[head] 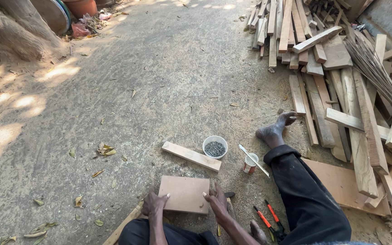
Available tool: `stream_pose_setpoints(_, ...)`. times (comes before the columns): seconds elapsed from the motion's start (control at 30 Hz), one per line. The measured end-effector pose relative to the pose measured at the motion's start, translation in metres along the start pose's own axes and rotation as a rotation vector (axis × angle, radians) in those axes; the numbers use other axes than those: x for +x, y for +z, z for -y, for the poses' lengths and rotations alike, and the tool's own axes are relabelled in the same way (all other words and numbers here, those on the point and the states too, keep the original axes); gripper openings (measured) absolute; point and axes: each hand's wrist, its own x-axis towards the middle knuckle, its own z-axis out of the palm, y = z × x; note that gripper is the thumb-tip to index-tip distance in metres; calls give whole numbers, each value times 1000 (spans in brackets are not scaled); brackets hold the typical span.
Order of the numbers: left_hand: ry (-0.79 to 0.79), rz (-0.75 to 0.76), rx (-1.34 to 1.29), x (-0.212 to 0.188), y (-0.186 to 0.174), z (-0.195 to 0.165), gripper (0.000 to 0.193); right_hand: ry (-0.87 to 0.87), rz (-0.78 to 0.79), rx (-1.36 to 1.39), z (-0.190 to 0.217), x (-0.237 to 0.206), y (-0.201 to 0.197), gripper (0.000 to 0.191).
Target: The person sits on the ground with a small wooden board on their lap, takes nails from a bowl, and hammers nails into the board with a hammer. They use pincers to pull out a nail, then resume hammering nails into the board and a small wooden box.
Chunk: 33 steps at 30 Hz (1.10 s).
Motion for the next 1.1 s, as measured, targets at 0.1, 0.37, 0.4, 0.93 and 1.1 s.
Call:
stream_pose_setpoints(0.1,-18,74,35,0,10,5,80,3,26,-182,6,8,-3,94)
stream_pose_setpoints(0.37,60,84,35,23,47,16,90,-144,85,-305,-17,44,-25,82)
stream_pose_setpoints(0.4,46,60,2,29,53,15,91,-190,126,-254,-22,49,-27,82)
stream_pose_setpoints(0.93,276,-287,-252,53,96,6,60,-152,139,-195,-49,80,-35,80)
stream_pose_setpoints(1.1,242,-273,-227,60,97,7,55,-325,240,-174,-68,86,-39,84)
